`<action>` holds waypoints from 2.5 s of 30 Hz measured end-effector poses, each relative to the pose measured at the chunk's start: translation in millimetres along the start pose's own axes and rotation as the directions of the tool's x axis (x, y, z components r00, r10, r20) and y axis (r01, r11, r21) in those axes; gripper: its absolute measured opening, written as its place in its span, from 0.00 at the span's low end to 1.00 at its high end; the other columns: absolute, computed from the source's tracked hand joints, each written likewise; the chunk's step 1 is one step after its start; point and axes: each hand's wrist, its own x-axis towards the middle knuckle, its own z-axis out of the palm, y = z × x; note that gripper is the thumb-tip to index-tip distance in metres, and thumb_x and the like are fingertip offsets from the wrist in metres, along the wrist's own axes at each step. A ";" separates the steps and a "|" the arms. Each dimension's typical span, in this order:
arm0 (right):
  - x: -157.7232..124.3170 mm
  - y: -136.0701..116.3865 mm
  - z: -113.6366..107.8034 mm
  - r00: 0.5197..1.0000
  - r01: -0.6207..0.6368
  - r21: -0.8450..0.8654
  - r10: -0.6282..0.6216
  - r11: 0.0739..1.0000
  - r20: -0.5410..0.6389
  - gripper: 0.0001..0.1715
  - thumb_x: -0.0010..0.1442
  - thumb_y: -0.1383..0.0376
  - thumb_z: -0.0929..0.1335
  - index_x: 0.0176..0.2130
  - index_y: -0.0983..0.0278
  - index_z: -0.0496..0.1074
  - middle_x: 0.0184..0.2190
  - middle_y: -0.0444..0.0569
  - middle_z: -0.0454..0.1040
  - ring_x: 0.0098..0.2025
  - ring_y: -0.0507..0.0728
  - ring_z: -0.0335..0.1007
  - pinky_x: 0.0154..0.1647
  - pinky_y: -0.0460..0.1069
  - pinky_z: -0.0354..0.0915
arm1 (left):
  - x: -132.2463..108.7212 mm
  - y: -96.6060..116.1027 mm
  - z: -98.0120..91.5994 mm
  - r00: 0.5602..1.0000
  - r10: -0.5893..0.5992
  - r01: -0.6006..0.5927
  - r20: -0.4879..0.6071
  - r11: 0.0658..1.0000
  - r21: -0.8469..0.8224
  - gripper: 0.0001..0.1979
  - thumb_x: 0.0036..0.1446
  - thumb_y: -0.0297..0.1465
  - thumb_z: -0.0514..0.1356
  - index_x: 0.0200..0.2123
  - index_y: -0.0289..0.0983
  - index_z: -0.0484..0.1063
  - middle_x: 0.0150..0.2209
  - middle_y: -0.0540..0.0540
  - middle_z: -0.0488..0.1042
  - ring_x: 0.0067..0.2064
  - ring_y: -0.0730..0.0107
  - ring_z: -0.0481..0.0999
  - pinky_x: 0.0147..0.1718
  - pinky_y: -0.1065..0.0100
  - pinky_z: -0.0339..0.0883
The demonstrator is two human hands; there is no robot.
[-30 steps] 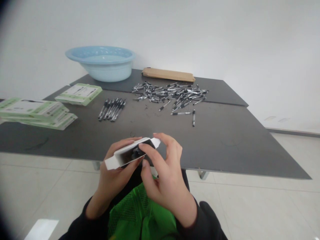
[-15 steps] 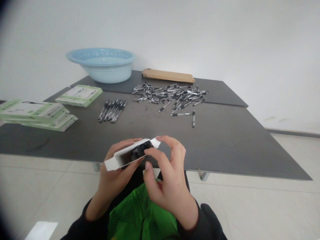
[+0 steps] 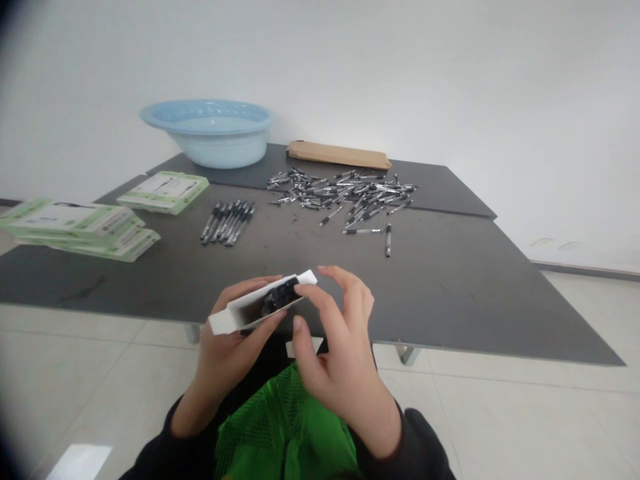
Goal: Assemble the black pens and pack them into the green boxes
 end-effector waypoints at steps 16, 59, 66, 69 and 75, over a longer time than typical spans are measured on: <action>140.1 62.8 137.0 0.887 -0.155 0.246 0.025 0.957 0.461 0.14 0.57 0.71 0.62 0.41 0.66 0.73 0.35 0.49 0.76 0.32 0.53 0.70 0.35 0.48 0.65 | 17.4 -46.5 -88.8 0.839 -0.191 0.242 -0.510 0.970 0.036 0.18 0.51 0.32 0.69 0.45 0.35 0.73 0.39 0.43 0.79 0.39 0.61 0.81 0.34 0.64 0.78; 117.2 112.0 119.7 0.791 -0.370 -0.310 0.472 0.876 0.388 0.11 0.66 0.66 0.61 0.40 0.68 0.72 0.40 0.60 0.77 0.44 0.61 0.72 0.44 0.50 0.61 | 36.5 -56.2 -21.5 0.950 -0.241 0.221 -0.197 0.968 -0.119 0.24 0.50 0.30 0.68 0.50 0.39 0.66 0.45 0.45 0.74 0.45 0.63 0.78 0.44 0.62 0.74; 124.9 84.4 60.3 0.970 -0.225 0.415 0.245 0.882 0.005 0.18 0.65 0.53 0.62 0.40 0.63 0.73 0.25 0.42 0.64 0.25 0.52 0.56 0.29 0.47 0.55 | 33.3 -44.3 -22.3 0.960 -0.235 0.216 -0.154 0.968 -0.131 0.24 0.49 0.27 0.67 0.49 0.39 0.64 0.43 0.47 0.74 0.43 0.66 0.78 0.43 0.65 0.74; 125.8 50.8 37.0 0.979 -0.113 0.545 0.185 0.831 -0.080 0.17 0.64 0.51 0.64 0.41 0.60 0.73 0.24 0.42 0.61 0.24 0.51 0.56 0.26 0.47 0.55 | 29.9 -41.8 -21.1 0.963 -0.235 0.219 -0.134 0.968 -0.125 0.23 0.50 0.27 0.66 0.50 0.39 0.64 0.43 0.48 0.75 0.42 0.67 0.78 0.41 0.67 0.74; 129.7 -8.0 24.3 0.994 -0.032 0.570 0.087 0.821 -0.068 0.19 0.66 0.48 0.61 0.43 0.58 0.71 0.24 0.43 0.62 0.25 0.54 0.61 0.25 0.49 0.59 | 22.5 -37.4 -16.4 0.977 -0.179 0.175 -0.119 0.983 -0.048 0.23 0.52 0.28 0.66 0.50 0.39 0.66 0.46 0.46 0.74 0.45 0.66 0.77 0.44 0.67 0.71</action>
